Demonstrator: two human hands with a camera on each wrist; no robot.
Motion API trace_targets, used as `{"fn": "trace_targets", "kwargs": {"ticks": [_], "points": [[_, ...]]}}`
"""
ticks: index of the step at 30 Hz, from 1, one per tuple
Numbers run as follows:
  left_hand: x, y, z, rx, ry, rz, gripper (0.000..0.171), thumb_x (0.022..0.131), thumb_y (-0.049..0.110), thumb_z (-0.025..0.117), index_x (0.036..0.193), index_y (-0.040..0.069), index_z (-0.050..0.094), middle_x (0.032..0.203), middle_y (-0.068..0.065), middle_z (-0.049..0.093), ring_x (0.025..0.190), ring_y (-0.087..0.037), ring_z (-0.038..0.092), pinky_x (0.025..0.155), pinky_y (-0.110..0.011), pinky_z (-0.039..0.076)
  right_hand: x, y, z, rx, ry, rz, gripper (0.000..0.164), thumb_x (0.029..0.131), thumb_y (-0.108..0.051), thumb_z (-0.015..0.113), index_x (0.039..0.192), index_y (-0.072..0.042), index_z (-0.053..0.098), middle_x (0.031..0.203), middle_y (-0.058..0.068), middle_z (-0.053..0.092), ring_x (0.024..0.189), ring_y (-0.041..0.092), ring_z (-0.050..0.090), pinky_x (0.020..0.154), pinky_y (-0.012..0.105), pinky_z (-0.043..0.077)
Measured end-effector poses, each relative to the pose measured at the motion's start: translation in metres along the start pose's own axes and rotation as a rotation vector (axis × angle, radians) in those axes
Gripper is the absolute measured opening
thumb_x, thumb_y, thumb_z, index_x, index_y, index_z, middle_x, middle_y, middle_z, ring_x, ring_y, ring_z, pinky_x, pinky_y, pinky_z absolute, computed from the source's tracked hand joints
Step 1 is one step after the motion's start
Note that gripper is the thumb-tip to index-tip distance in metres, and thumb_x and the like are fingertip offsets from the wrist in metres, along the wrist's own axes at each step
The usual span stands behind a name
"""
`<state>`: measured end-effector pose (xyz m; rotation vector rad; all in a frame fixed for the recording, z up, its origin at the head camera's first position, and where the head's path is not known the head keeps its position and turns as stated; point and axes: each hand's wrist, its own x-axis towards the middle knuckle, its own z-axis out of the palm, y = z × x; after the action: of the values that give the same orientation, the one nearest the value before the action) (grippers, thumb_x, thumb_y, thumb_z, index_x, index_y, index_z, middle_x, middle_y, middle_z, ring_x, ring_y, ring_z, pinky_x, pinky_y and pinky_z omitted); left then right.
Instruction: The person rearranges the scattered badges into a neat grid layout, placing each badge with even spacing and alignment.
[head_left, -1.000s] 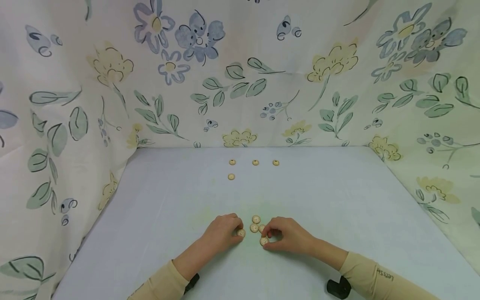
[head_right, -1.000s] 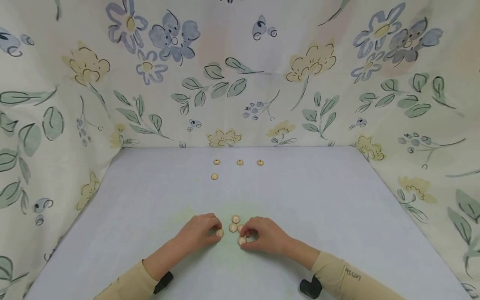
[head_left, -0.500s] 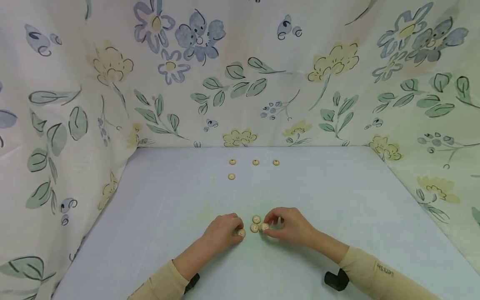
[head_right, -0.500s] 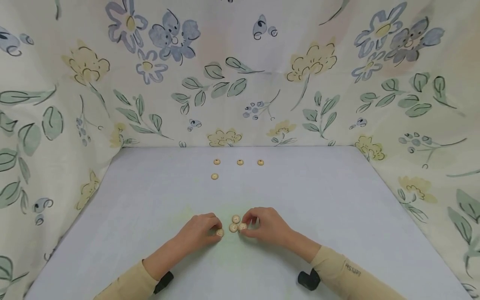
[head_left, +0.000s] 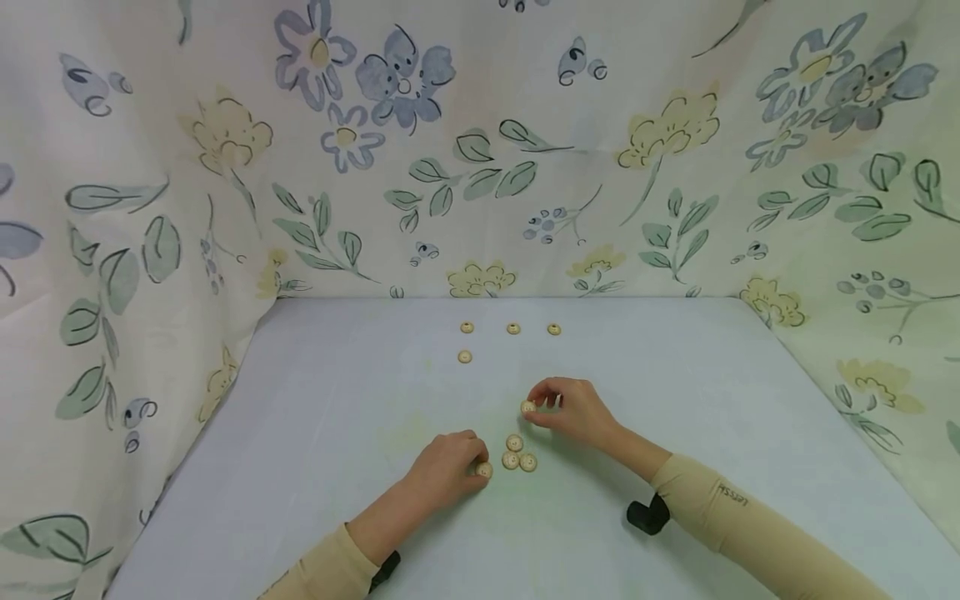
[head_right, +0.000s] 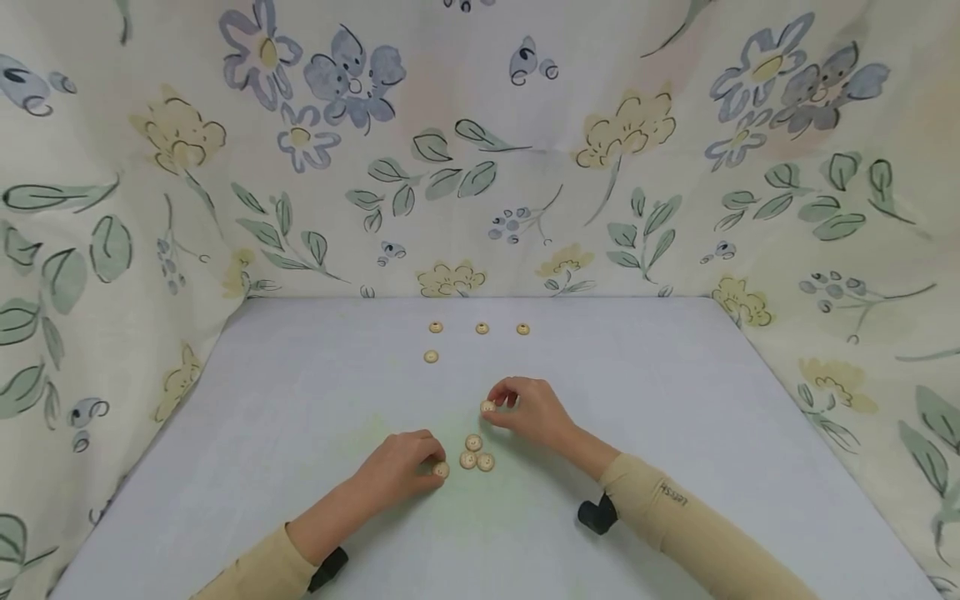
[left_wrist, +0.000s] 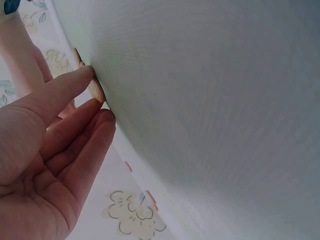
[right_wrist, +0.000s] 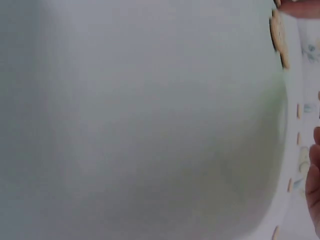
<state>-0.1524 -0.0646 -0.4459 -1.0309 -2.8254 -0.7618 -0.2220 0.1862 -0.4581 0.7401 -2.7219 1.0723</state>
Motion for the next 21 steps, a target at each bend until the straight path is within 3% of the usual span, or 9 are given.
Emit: {"fn": "trace_targets", "kwargs": {"ticks": [8,21], "points": [[0.001,-0.001,0.002,0.017,-0.016,-0.018,0.012,0.075,0.008,0.079,0.082,0.008,0.070,0.079,0.001,0.061,0.071,-0.012,0.058,0.065,-0.027,0.048,0.032,0.015,0.000,-0.034,0.024,0.107,0.017,0.079,-0.027,0.081,0.088,-0.016,0.071,0.074,-0.009,0.062,0.070,0.009,0.056,0.061,0.026,0.045],[0.001,-0.001,0.001,0.025,-0.022,-0.026,0.011,0.076,0.009,0.078,0.083,0.008,0.070,0.079,0.002,0.061,0.070,-0.011,0.056,0.066,-0.029,0.047,0.071,0.033,0.002,-0.069,0.043,0.185,0.019,0.081,-0.028,0.079,0.087,-0.011,0.072,0.073,-0.004,0.062,0.068,0.014,0.053,0.062,0.029,0.043]]}}
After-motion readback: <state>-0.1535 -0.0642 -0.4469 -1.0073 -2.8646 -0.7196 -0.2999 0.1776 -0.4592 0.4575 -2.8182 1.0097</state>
